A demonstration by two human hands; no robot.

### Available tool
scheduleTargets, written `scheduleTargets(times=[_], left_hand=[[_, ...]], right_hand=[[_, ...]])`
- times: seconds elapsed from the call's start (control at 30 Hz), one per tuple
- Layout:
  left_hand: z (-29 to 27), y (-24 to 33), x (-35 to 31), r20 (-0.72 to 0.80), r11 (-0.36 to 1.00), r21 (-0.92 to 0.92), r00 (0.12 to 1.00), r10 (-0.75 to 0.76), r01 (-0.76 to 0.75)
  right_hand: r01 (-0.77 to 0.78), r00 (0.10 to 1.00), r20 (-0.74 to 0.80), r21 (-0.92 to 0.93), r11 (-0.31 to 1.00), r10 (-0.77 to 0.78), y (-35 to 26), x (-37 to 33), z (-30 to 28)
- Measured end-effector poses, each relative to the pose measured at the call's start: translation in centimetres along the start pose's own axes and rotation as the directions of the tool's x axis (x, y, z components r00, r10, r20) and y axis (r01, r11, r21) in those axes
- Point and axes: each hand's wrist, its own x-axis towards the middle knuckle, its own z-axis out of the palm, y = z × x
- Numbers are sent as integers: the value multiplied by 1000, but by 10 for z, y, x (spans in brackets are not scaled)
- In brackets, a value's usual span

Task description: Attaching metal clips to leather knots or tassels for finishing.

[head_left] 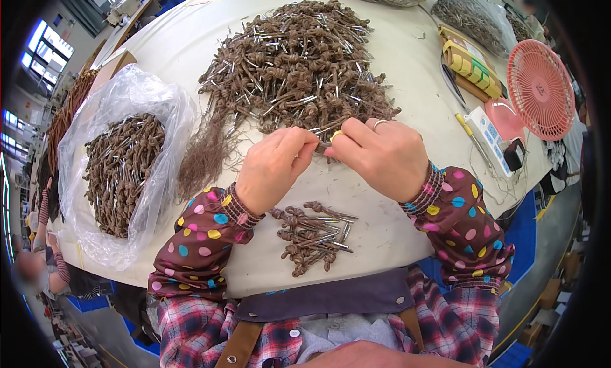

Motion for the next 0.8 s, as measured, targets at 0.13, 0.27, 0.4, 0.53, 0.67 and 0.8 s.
scheduleTargets(times=[0.13,0.27,0.4,0.53,0.67,0.8], left_hand=[[0,-2,0,-71,999,-43,997,-19,16],[-1,3,1,-64,999,-37,997,-31,29],[-1,2,-4,-38,978,-182,993,-114,105],[0,0,-3,129,741,-564,925,-358,365],[-1,4,0,170,721,-606,941,-293,335],[-3,5,1,344,719,-520,884,-318,461]], right_hand=[[-260,965,58,359,896,257,5,-7,6],[-560,786,419,794,237,456,1,-18,22],[-552,748,531,831,-69,398,-1,-23,41],[-538,736,506,840,-65,450,3,-24,45],[-486,748,432,873,-28,504,1,-24,47],[-518,750,378,846,127,544,1,-26,41]])
